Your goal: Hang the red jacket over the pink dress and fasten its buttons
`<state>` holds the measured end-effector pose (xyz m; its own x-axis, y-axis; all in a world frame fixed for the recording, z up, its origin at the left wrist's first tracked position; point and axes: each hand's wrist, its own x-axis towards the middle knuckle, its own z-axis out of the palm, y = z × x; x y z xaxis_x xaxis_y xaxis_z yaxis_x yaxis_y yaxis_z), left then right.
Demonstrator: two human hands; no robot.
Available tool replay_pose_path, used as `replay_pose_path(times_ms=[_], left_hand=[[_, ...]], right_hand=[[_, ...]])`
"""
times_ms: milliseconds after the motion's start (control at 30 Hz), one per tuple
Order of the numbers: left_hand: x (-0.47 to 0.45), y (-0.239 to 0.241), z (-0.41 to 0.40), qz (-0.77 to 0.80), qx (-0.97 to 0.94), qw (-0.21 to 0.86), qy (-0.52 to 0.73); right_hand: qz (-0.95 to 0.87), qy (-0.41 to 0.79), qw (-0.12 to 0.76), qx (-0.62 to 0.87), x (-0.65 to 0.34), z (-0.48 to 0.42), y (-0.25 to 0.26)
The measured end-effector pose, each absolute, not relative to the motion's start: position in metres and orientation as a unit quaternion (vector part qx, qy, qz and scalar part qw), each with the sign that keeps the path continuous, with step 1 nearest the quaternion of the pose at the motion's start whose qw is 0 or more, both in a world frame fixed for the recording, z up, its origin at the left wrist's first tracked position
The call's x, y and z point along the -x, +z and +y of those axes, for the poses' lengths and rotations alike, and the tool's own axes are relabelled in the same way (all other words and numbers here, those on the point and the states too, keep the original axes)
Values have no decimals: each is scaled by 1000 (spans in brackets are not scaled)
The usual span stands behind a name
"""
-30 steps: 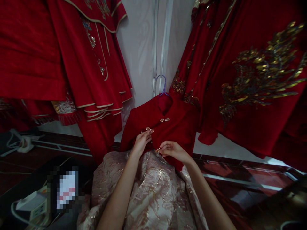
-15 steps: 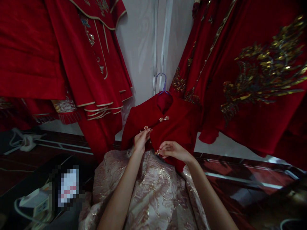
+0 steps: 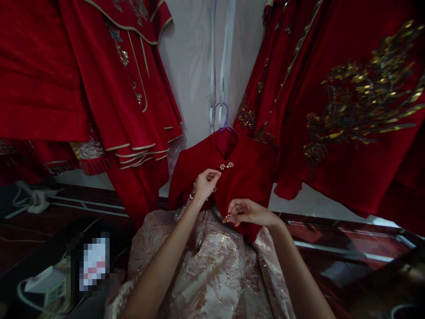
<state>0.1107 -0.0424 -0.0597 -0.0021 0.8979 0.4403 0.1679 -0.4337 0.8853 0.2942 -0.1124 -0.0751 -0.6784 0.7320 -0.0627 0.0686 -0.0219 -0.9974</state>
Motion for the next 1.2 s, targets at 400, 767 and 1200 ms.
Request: replay_pose_path(times_ms=[400, 767, 1200], left_hand=[[-114, 15, -2, 319, -904, 4, 284], [-107, 32, 3, 277, -882, 199, 325], [-100, 19, 8, 321, -869, 118, 357]], right_hand=[[-675, 648, 221, 276, -306, -120, -64], [-664, 631, 323, 237, -249, -119, -80], [-649, 237, 607, 393, -235, -60, 17]])
